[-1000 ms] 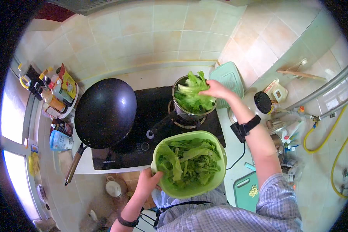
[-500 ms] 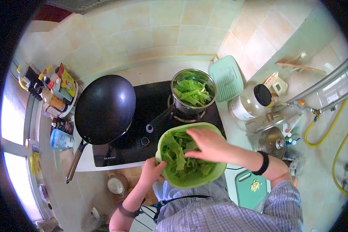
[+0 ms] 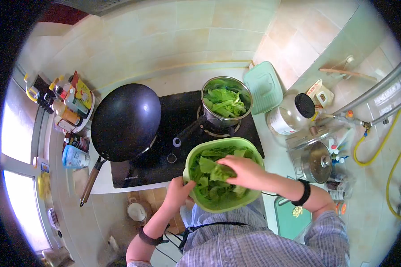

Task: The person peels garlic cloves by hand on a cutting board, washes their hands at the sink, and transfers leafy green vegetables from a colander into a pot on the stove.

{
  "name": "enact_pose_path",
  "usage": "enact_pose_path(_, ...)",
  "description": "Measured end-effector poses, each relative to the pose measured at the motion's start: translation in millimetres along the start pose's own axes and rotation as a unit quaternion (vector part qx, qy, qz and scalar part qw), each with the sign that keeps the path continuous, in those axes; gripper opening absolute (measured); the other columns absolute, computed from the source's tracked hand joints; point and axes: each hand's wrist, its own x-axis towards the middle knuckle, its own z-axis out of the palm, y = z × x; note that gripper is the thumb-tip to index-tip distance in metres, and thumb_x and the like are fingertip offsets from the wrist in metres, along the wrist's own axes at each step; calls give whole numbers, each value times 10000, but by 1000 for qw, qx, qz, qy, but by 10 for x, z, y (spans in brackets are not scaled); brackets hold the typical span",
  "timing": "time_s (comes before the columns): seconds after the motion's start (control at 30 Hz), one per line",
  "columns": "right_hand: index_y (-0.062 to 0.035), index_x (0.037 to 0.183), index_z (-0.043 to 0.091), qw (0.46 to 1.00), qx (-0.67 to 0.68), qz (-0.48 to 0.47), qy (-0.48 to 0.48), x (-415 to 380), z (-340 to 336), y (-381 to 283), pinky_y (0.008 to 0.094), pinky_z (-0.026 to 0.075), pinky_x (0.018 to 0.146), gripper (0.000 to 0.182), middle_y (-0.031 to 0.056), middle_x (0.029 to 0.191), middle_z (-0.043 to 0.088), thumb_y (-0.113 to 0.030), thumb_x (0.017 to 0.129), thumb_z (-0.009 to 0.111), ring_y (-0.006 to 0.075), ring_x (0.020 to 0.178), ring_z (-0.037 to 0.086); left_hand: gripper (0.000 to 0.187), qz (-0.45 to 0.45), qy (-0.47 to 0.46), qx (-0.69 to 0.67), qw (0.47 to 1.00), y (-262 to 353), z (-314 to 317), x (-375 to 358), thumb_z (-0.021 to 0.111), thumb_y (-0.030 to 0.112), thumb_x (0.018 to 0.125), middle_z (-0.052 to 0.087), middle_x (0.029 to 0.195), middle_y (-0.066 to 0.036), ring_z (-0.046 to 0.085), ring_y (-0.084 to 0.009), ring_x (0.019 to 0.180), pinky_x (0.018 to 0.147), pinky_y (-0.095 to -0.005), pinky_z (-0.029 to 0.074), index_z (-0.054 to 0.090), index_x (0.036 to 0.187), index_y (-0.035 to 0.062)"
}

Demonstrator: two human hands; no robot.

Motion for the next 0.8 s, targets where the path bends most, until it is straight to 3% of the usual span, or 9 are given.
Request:
enact_pose_path(0.07, -40, 1122, 439, 998, 33, -12, -45, -32, -206, 33, 336, 397, 825, 528, 112, 998, 490, -92, 630, 625, 280, 945, 487, 207, 2, -8, 6, 1000, 1, -34, -30, 501, 86, 760, 582, 673, -153, 598, -220, 547, 420, -310, 509, 521, 780, -119)
enact_pose_path(0.13, -59, 1165, 407, 988, -59, -113, -89, -80, -330, 63, 347, 350, 896, 584, 104, 1097, 448, -80, 623, 625, 281, 1036, 431, 207, -6, -3, 12, 1000, 41, -46, -63, 504, 87, 761, 583, 674, -153, 598, -216, 546, 419, -307, 509, 524, 785, -118)
enact_pose_path(0.17, -58, 1238, 313, 981, -134, -101, -94, -130, -359, 51, 378, 275, 961, 733, 132, 1219, 355, -142, 606, 674, 307, 1138, 336, 208, -13, -1, 19, 1000, 55, -49, -76, 508, 89, 761, 584, 675, -152, 597, -213, 544, 419, -303, 508, 526, 790, -116)
enact_pose_path(0.37, 82, 1256, 151, 985, -154, -62, -48, -198, -137, 241, 401, 245, 975, 1083, 262, 1247, 287, -476, 515, 709, 355, 1184, 283, 216, -12, 1, 36, 999, -26, -54, -42, 517, 104, 765, 586, 668, -141, 595, -198, 535, 409, -293, 502, 529, 777, -111)
enact_pose_path(0.5, 101, 1245, 162, 963, -269, -30, 8, -169, 138, 237, 399, 294, 931, 1101, 267, 1220, 327, -542, 515, 678, 344, 1137, 347, 217, -3, -4, 47, 999, -35, -33, -29, 522, 110, 765, 586, 663, -140, 596, -201, 533, 403, -291, 498, 528, 767, -108)
enact_pose_path(0.6, 88, 1249, 190, 949, -311, 25, -43, -157, 272, 183, 372, 345, 856, 1031, 233, 1135, 412, -444, 535, 710, 310, 1049, 416, 218, -20, -1, 42, 999, -81, -10, -6, 526, 109, 762, 585, 658, -139, 600, -207, 538, 399, -293, 497, 524, 773, -108)
enact_pose_path(0.67, 75, 1095, 426, 923, -376, 40, -73, -150, 298, 164, 360, 394, 755, 768, 161, 931, 520, -347, 522, 714, 256, 885, 494, 219, -4, -4, 42, 999, -105, 15, -15, 523, 105, 761, 585, 667, -145, 604, -211, 547, 399, -294, 498, 515, 795, -111)
enact_pose_path(0.7, 75, 1095, 426, 923, -376, 40, -73, -152, 322, 198, 360, 394, 755, 768, 161, 931, 520, -347, 522, 714, 256, 885, 494, 219, -5, -4, 41, 999, -97, 28, -28, 523, 105, 761, 585, 667, -145, 604, -211, 547, 399, -294, 498, 515, 795, -111)
enact_pose_path(0.8, 22, 888, 537, 932, -353, 42, -71, -183, 352, 313, 351, 410, 721, 429, 107, 810, 531, -197, 544, 673, 244, 818, 510, 228, 5, -4, 28, 1000, -111, 34, -54, 520, 102, 760, 586, 686, -151, 606, -210, 556, 404, -295, 501, 507, 824, -117)
